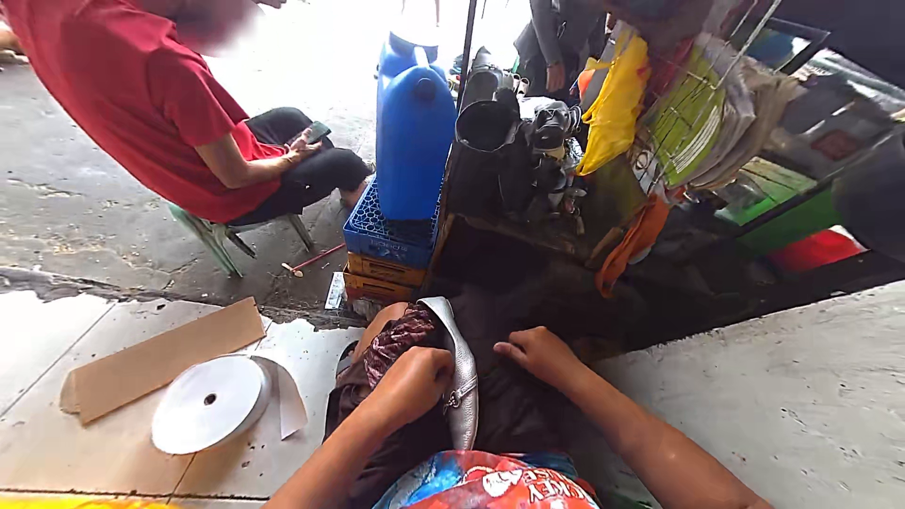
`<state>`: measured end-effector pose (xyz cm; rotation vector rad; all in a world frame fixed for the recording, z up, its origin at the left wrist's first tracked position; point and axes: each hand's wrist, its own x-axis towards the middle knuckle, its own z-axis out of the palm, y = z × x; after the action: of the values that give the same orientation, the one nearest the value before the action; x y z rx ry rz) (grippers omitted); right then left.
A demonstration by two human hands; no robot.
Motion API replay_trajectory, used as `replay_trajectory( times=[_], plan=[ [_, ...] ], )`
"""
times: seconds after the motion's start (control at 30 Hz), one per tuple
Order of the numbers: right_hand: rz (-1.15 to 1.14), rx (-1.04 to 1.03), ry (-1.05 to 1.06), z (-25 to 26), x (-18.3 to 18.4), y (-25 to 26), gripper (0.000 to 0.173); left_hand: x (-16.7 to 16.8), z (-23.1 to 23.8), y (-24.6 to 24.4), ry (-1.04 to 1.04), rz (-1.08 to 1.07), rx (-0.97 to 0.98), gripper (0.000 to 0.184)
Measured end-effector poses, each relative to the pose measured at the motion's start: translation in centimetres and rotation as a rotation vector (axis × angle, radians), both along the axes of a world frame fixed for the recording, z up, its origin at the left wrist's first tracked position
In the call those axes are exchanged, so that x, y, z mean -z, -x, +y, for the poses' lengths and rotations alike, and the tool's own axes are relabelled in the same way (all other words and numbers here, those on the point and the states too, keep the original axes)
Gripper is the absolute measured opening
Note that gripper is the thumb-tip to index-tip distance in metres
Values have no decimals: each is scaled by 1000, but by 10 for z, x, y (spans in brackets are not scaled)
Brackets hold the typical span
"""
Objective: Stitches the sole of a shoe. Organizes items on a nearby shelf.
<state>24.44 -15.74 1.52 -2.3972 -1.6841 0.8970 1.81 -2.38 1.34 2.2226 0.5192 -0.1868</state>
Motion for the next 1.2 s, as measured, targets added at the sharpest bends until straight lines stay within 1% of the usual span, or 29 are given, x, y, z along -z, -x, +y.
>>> replay_trajectory(
  times=[0.07, 0.13, 0.2, 0.23, 0.3, 0.4, 0.47, 0.53, 0.6, 0.63, 0.7, 0.77, 0.8, 0.83, 0.9, 0.93, 0.97, 1.03, 1.1, 1.13, 1.2],
  plan=[
    [-76, 121, 39, -8, -1, -20, 62, 0, 0, -2, -2, 0, -43, 20],
    [-101, 238, 34, -15, -2, -37, 61, -1, -2, -3, -12, 8, -65, 20],
    [-97, 266, 27, -19, -6, -38, 61, -4, -5, -2, -26, 49, -45, 21],
    [-87, 232, 15, -20, -9, -32, 60, -5, -7, 1, -37, 69, -31, 20],
    [-24, 103, -56, -22, -12, -15, 59, -4, -9, 15, -50, 75, -17, 18],
    [66, -144, -224, -32, 1, 5, 54, 2, -11, 48, -58, 15, -34, 13],
    [70, -255, -208, -34, 2, 12, 52, 4, -10, 63, -92, -10, -74, 11],
    [52, -292, -72, -36, -3, 15, 51, 4, -7, 74, -134, -27, -97, 12],
    [24, -270, 84, -37, -13, 16, 49, 6, -1, 80, -170, -46, -99, 13],
    [15, -251, 89, -38, -16, 15, 49, 7, 1, 82, -174, -50, -104, 12],
    [52, -209, -96, -41, -18, 10, 46, 7, 7, 82, -146, -54, -138, 9],
    [128, -180, -305, -34, -15, 10, 43, 10, 12, 79, -78, -143, -201, 14],
    [160, -169, -366, -29, -12, 14, 40, 13, 13, 76, 9, -237, -251, 16],
    [183, -168, -393, -23, -7, 19, 36, 17, 13, 72, 153, -360, -304, 16],
    [242, -168, -350, -9, 1, 29, 27, 24, 11, 57, 549, -616, -379, 22],
    [271, -161, -305, -2, 6, 34, 25, 26, 8, 48, 708, -691, -402, 24],
    [292, -151, -251, 5, 8, 38, 25, 28, 4, 39, 808, -725, -416, 24],
    [305, -134, -194, 14, 11, 42, 23, 33, -1, 28, 867, -702, -412, 25],
    [323, -129, -185, 18, 10, 41, 20, 35, -7, 22, 823, -596, -418, 24],
    [366, -129, -198, 17, 8, 38, 19, 36, -8, 22, 786, -538, -403, 22],
    [565, -111, -228, 9, -1, 25, 14, 36, -9, 23, 715, -451, -360, 21]
  ],
)
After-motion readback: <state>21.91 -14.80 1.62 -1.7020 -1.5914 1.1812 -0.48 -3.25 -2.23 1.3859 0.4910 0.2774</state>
